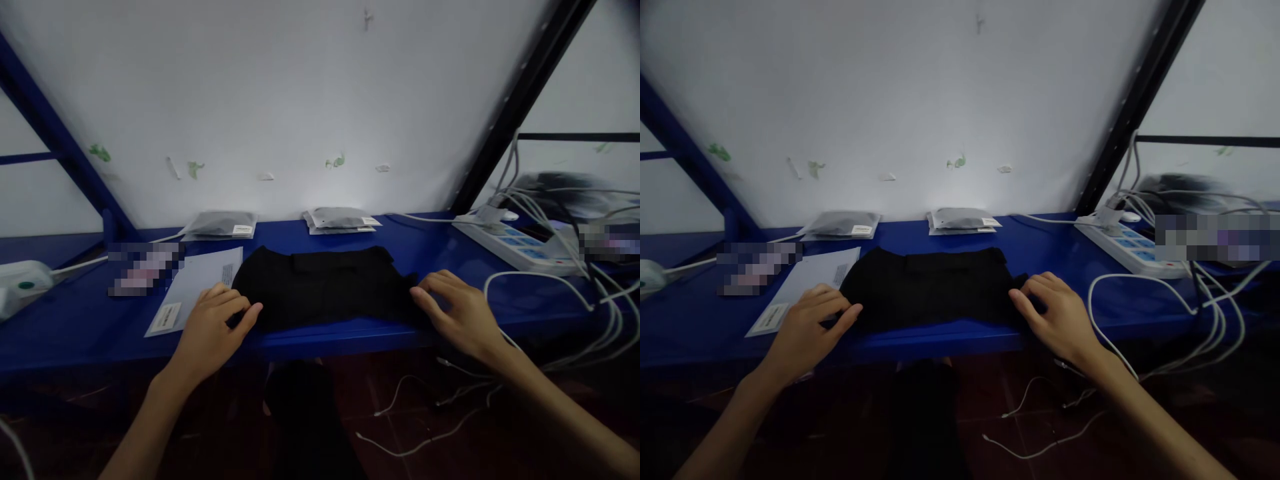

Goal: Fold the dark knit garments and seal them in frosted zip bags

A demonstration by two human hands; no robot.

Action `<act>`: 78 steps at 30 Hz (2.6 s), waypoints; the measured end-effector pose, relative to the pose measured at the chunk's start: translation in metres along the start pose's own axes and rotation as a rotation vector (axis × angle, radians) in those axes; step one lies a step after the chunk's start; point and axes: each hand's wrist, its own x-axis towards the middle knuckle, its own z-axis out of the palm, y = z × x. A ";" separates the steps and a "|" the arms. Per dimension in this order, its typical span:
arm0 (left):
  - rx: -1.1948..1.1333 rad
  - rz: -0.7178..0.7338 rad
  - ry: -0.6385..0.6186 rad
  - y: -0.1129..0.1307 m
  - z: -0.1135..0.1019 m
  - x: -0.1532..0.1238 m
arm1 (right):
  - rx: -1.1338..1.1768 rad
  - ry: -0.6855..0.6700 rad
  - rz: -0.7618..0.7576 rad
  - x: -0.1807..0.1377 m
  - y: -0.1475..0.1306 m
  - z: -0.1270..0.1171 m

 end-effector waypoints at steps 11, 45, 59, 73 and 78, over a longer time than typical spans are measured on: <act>0.127 0.115 -0.325 0.020 0.020 0.101 | -0.183 -0.386 -0.210 0.084 0.041 0.016; 0.296 -0.011 -0.396 -0.001 0.083 0.146 | -0.348 -0.354 0.102 0.143 0.028 0.083; 0.055 -0.041 -0.373 -0.032 0.091 0.143 | -0.268 -0.265 0.027 0.143 0.052 0.091; -0.044 -0.066 -0.387 -0.037 0.096 0.143 | -0.283 -0.324 0.067 0.142 0.064 0.087; -0.039 -0.059 -0.382 -0.038 0.097 0.144 | -0.297 -0.317 0.067 0.143 0.064 0.086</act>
